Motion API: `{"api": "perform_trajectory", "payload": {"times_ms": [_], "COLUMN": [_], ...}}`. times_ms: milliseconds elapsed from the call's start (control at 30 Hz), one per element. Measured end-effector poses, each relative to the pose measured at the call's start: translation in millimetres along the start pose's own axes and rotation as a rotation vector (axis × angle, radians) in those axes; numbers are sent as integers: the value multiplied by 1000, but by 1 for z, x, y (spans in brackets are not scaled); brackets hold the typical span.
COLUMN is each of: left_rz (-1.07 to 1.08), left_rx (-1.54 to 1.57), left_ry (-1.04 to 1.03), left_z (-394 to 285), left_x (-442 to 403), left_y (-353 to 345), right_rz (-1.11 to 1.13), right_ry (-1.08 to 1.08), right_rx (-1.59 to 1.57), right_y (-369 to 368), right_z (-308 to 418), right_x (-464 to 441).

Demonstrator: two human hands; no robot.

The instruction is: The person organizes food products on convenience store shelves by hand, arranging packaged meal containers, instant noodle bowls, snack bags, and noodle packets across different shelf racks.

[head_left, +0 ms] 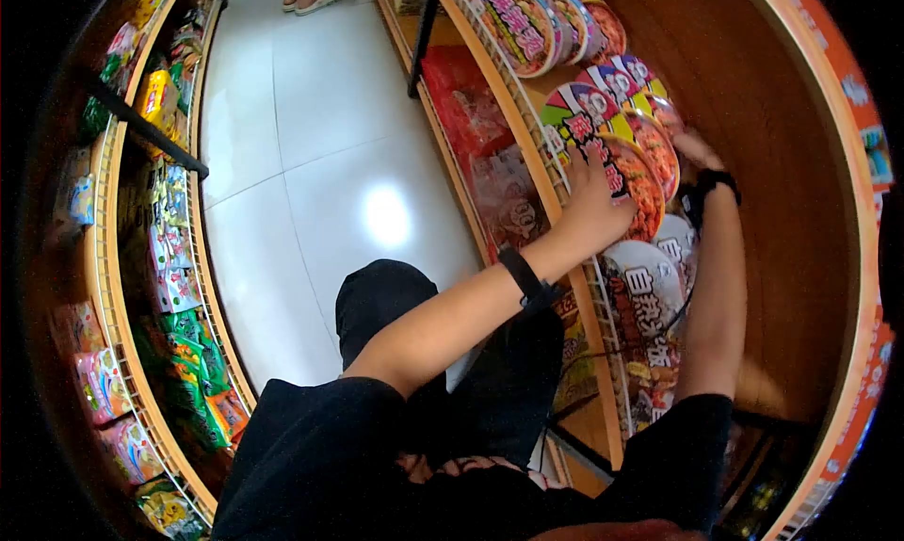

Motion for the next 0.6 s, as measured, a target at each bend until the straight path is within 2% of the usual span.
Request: {"api": "perform_trajectory", "payload": {"times_ms": [33,67,100,200,267,300,367,400,600], "left_rz": [12,61,49,-11,4,-12,-56,-57,-52], "left_rx": [-7,7,37,86,61,66,59,75,59], "left_ry": [16,41,88,69,104,104,5,-13,9], "left_z": [0,-2,-7,-3,-3,-4,-11,-15,-16], "left_x": [1,1,5,3,3,1,1,3,0], "left_y": [0,0,5,2,3,5,7,10,5], "right_rz": [58,-5,27,-25,39,44,-137,14,-4], "right_ry": [-9,52,127,65,-53,-47,-111,-146,-55], "right_rx": [-53,141,169,321,177,191,230,-86,18], "right_y": [-8,31,29,25,32,25,23,6,0], "right_z": [7,-20,-13,-6,-20,-11,-1,-11,10], "right_x": [-6,-65,-65,-42,-45,-37,-15,-20,-10]}}
Point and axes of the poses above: each hand's wrist, its own x-axis away from the middle knuckle, its own y-axis out of the back of the hand, z = x × y, the point moved 8 cm from there along -x, towards the middle knuckle, and after that the axes turned 10 degrees about -y, right-handed, at the moved point
